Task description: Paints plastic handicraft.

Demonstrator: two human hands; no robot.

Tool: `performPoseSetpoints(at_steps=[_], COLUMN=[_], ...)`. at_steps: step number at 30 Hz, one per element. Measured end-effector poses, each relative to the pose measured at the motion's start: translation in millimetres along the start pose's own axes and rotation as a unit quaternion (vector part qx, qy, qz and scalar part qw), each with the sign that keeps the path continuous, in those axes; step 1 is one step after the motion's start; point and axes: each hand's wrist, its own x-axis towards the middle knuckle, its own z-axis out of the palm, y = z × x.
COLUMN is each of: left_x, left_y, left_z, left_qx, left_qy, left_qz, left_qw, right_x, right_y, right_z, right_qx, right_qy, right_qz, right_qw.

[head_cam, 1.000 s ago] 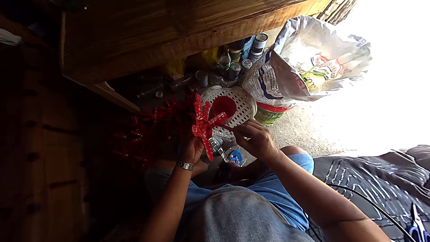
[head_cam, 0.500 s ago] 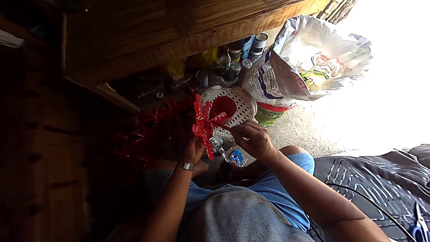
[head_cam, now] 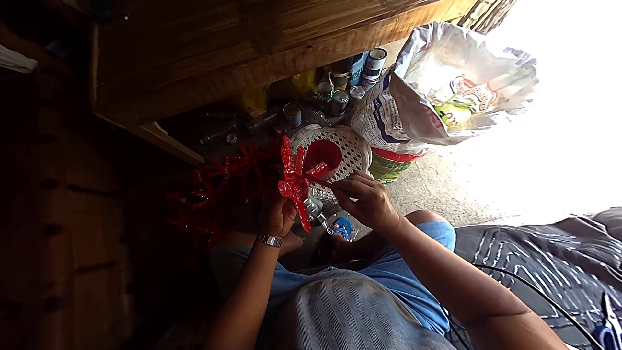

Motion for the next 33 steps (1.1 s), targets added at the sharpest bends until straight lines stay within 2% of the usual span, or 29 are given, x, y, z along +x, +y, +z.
performPoseSetpoints(at_steps=[11,16,22,27,33], left_x=[0.4,0.7,0.3,-0.2,-7.5], left_y=[-2.4,0.9,2.3,1.1,4.9], left_z=[-1.9,3.6,4.7,3.6,-1.5], left_qx=[-0.001,0.011,0.009,-0.007,0.014], left_qy=[0.002,0.005,0.013,0.005,0.034], left_qz=[-0.009,-0.013,-0.012,0.011,0.037], left_qw=[1.000,1.000,1.000,1.000,0.999], right_x=[-11.5,5.0,-2.4,4.8,0.5], right_y=[-10.3,-6.5,-7.9,-17.0,-17.2], right_z=[-7.1,4.6,2.4,-7.0,-29.7], right_qx=[-0.004,-0.019,-0.025,0.011,0.123], right_qy=[-0.003,-0.039,-0.058,-0.020,0.073], right_qz=[-0.005,-0.040,-0.050,-0.031,0.080], right_qw=[1.000,0.998,0.997,0.999,0.987])
